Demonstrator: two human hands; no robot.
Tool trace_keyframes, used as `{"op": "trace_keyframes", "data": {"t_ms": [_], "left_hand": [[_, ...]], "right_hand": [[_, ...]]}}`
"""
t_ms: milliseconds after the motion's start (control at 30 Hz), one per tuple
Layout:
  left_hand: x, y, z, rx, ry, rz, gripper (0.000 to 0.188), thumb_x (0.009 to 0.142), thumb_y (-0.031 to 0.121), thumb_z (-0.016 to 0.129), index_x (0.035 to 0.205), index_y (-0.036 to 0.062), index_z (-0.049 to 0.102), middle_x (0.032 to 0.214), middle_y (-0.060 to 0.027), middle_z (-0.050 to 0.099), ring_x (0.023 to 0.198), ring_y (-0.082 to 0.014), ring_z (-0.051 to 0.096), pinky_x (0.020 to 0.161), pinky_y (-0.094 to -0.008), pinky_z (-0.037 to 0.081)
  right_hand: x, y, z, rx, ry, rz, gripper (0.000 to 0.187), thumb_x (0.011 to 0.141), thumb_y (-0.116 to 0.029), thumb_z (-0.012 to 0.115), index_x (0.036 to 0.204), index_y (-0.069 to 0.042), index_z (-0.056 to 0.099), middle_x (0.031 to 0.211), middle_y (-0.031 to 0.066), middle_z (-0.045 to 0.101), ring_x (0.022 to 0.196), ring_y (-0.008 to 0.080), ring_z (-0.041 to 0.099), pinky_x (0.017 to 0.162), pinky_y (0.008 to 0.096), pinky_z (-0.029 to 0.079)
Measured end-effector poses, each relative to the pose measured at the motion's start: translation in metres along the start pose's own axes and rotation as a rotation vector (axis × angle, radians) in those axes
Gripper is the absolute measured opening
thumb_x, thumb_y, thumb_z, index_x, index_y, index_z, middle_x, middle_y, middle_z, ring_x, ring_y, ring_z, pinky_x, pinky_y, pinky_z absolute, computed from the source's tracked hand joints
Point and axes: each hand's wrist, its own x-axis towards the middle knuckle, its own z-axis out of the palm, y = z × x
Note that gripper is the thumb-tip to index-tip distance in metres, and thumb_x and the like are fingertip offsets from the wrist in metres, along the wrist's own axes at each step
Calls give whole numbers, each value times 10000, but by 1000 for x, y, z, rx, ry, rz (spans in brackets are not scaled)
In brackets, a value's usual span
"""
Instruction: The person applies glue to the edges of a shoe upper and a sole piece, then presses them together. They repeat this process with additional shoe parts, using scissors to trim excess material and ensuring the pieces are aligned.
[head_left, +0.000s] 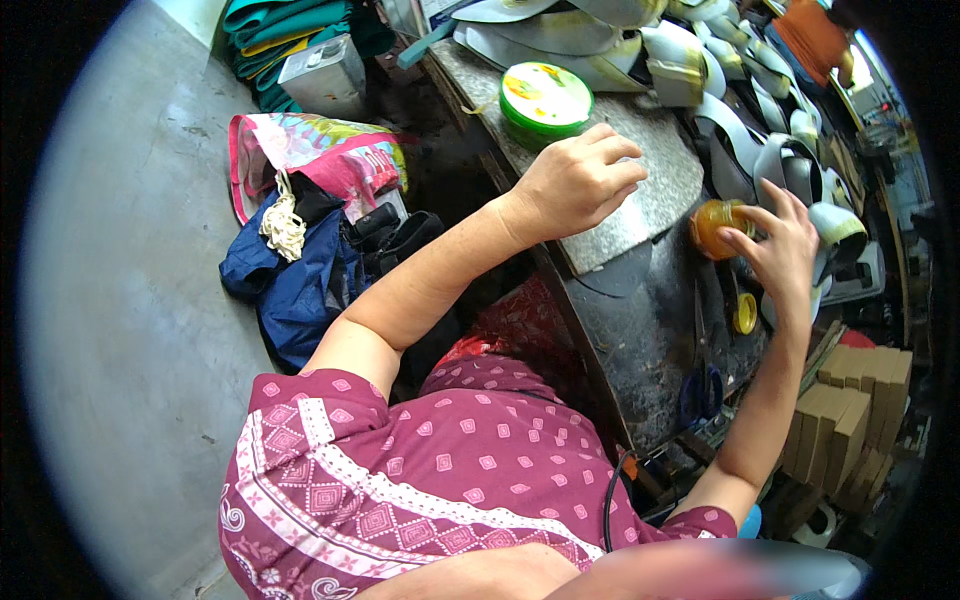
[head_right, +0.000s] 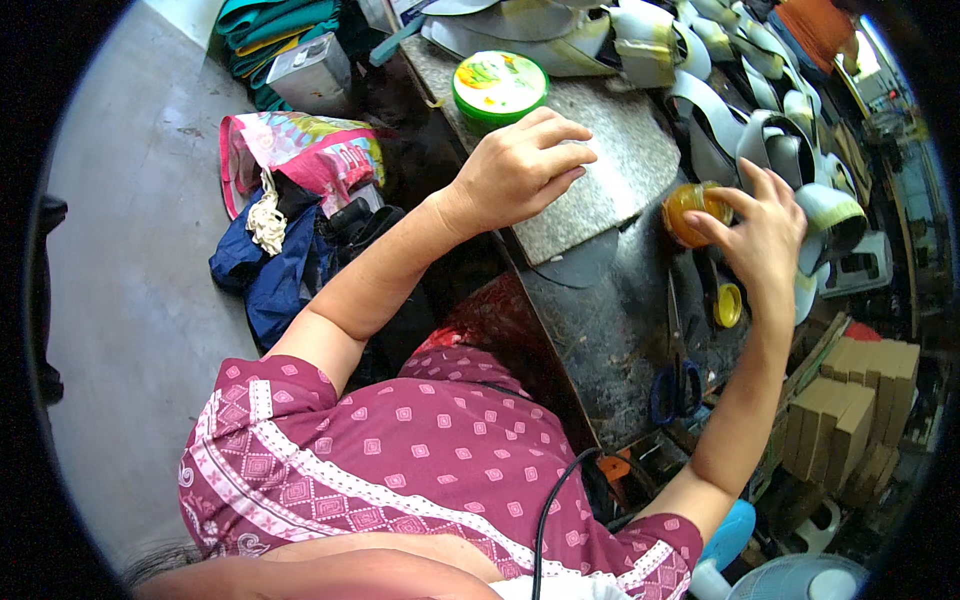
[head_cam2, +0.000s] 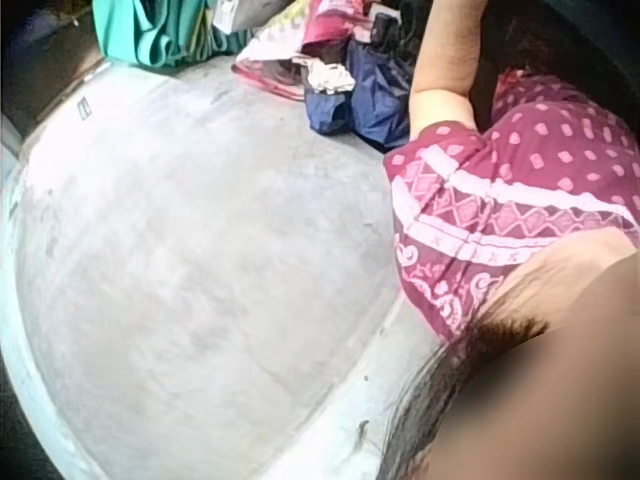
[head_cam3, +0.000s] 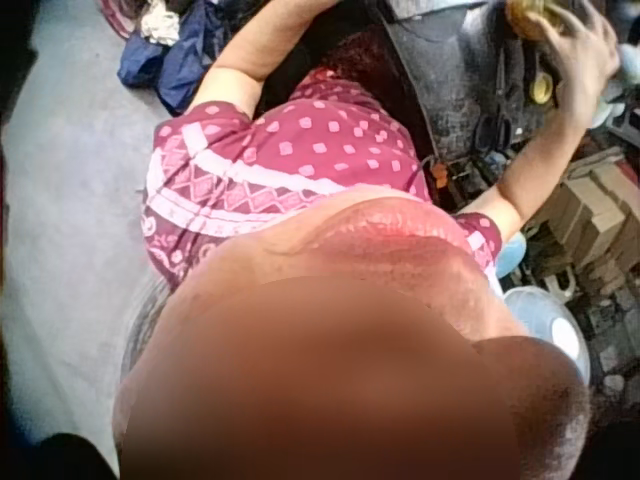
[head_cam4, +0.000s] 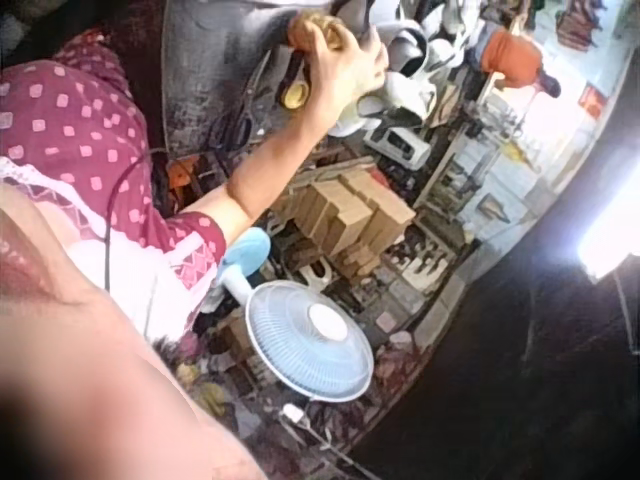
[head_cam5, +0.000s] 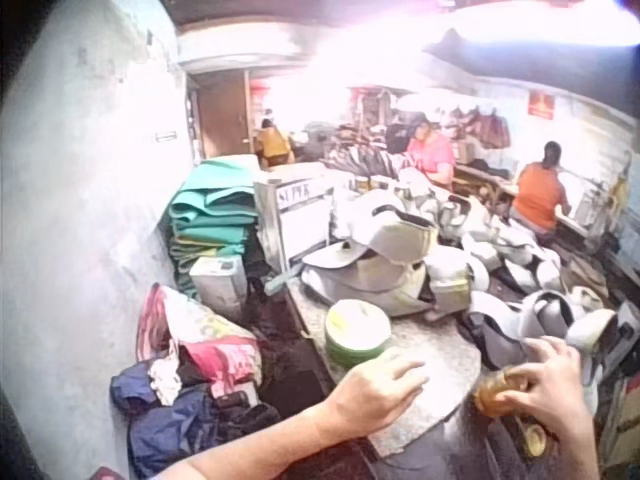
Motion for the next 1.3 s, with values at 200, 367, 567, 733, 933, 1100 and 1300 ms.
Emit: {"op": "trace_keyframes", "data": {"t_ms": [200, 367, 567, 733, 933, 1100, 1300], "left_hand": [[30, -37, -20, 189, 240, -52, 179, 804, 105, 741, 977, 70, 709, 1038, -111, 675, 1015, -297, 616, 904, -408, 510], [74, -99, 3, 697, 468, -324, 596, 784, 268, 777, 1280, 61, 519, 1268, -166, 546, 1205, -374, 510, 1008, -484, 407], [77, -138, 33, 248, -76, -670, 898, 765, 357, 806, 1481, 64, 349, 1461, -240, 422, 1371, -394, 393, 1111, -552, 333], [85, -142, 40, 426, 85, -592, 856, 758, 361, 795, 1475, 114, 398, 1405, -236, 494, 1324, -401, 450, 1099, -517, 365], [103, -146, 28, 397, 195, -466, 360, 856, 233, 682, 1171, 108, 558, 870, -203, 701, 849, -391, 697, 743, -485, 554], [112, -149, 23, 186, 421, -518, 217, 904, 184, 640, 1066, 71, 549, 768, -204, 681, 746, -433, 669, 670, -533, 517], [121, -147, -10, 107, 941, -260, 181, 877, 5, 612, 1053, 16, 571, 832, -238, 666, 811, -445, 653, 672, -486, 501]], "right_hand": [[-16, 14, -24, -25, -101, 2, 500, 717, -571, 776, 1028, -180, 786, 1381, 65, 586, 1338, 290, 458, 1094, 527, 314], [-18, 10, -21, -28, -87, 21, 487, 730, -543, 781, 1002, -140, 771, 1342, 59, 611, 1301, 273, 492, 1089, 518, 321], [-25, 20, -38, 119, -50, -14, 411, 739, -455, 810, 964, -116, 755, 1314, 53, 629, 1265, 278, 523, 1082, 494, 333], [-35, 27, -42, 585, 352, -11, 438, 889, -414, 713, 1147, -60, 705, 1289, 125, 639, 1234, 301, 565, 1070, 439, 394], [-50, 31, -31, 117, 175, -129, 415, 998, -439, 549, 1077, -74, 729, 1310, 124, 621, 1327, 315, 478, 1089, 450, 366], [-64, 39, -35, 614, 318, 10, 449, 1034, -458, 485, 1255, -117, 676, 1333, 95, 611, 1298, 255, 514, 1114, 408, 369], [-71, 24, -21, 644, 351, 46, 610, 1001, -536, 499, 1450, -124, 511, 1361, 99, 598, 1331, 224, 488, 1143, 418, 336]]}}
